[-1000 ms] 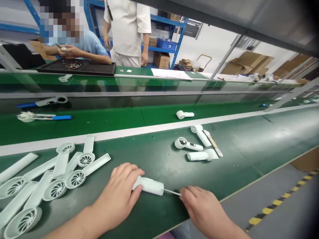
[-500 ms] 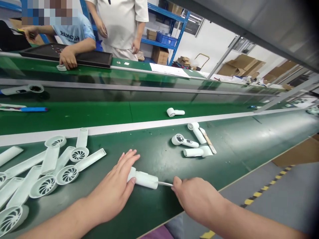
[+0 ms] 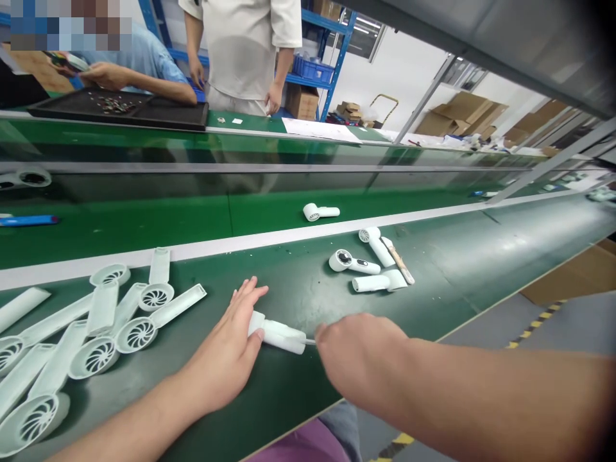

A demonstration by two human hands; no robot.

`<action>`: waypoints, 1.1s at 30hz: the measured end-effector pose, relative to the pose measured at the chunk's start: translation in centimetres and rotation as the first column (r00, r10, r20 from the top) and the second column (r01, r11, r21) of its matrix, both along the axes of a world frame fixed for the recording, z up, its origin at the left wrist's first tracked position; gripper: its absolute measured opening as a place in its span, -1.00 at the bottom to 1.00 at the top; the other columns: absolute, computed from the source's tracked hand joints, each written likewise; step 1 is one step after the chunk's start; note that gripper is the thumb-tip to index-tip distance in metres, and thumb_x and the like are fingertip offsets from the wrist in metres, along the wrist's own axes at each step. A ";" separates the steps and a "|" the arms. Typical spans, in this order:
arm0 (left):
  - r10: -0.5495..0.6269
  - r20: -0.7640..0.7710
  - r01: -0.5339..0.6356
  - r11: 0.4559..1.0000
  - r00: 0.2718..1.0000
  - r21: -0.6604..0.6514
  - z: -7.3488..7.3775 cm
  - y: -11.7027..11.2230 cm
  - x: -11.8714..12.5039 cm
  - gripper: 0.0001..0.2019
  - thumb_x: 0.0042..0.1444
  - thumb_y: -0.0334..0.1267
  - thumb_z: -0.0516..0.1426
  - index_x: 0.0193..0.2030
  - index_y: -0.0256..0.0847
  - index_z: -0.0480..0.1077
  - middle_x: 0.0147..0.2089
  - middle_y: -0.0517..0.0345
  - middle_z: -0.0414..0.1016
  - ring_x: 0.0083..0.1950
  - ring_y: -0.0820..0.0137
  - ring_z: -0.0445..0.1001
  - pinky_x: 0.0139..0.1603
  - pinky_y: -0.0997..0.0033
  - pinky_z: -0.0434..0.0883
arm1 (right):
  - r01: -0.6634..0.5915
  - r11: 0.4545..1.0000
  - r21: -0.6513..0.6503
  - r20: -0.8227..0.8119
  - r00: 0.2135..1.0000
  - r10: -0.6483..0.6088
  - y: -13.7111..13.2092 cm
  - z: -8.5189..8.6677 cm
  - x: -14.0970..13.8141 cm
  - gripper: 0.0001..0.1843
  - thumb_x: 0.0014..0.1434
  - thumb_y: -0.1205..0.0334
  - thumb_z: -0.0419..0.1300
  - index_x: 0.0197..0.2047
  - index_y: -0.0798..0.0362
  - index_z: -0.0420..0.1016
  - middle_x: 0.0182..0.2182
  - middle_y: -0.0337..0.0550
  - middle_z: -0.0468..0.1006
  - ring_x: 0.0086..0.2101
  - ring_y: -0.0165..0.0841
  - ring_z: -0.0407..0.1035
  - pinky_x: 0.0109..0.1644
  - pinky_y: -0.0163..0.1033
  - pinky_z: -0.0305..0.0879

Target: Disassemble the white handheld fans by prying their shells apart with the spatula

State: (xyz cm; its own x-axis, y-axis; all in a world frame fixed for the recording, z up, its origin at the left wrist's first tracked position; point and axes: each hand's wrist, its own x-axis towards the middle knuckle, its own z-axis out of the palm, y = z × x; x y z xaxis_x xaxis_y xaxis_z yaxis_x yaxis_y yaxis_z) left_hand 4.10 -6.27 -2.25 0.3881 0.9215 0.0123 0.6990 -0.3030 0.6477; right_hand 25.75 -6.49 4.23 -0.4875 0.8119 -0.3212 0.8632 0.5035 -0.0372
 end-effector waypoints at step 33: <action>0.141 0.129 -0.152 0.985 0.982 0.081 -0.1 -0.8 1.0 -0.51 0.27 -0.39 -0.08 0.32 -0.12 -0.06 0.49 -0.06 -0.33 0.48 0.18 -0.35 0.37 -0.14 -0.02 | 0.257 0.963 0.079 0.284 0.920 -0.269 -2.3 0.3 -5.7 -0.91 0.12 0.41 0.19 -0.25 0.14 0.45 -0.58 -0.10 0.49 -0.56 -0.26 0.45 -0.52 -0.29 0.36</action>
State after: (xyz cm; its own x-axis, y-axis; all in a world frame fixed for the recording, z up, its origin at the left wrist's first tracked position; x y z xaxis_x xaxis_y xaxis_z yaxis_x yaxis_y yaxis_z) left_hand 5.06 -7.03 -2.38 0.2393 0.9613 0.1367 0.6575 -0.2641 0.7057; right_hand 20.02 -8.79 4.51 -0.1453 0.9131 -0.3810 0.9348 0.2528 0.2496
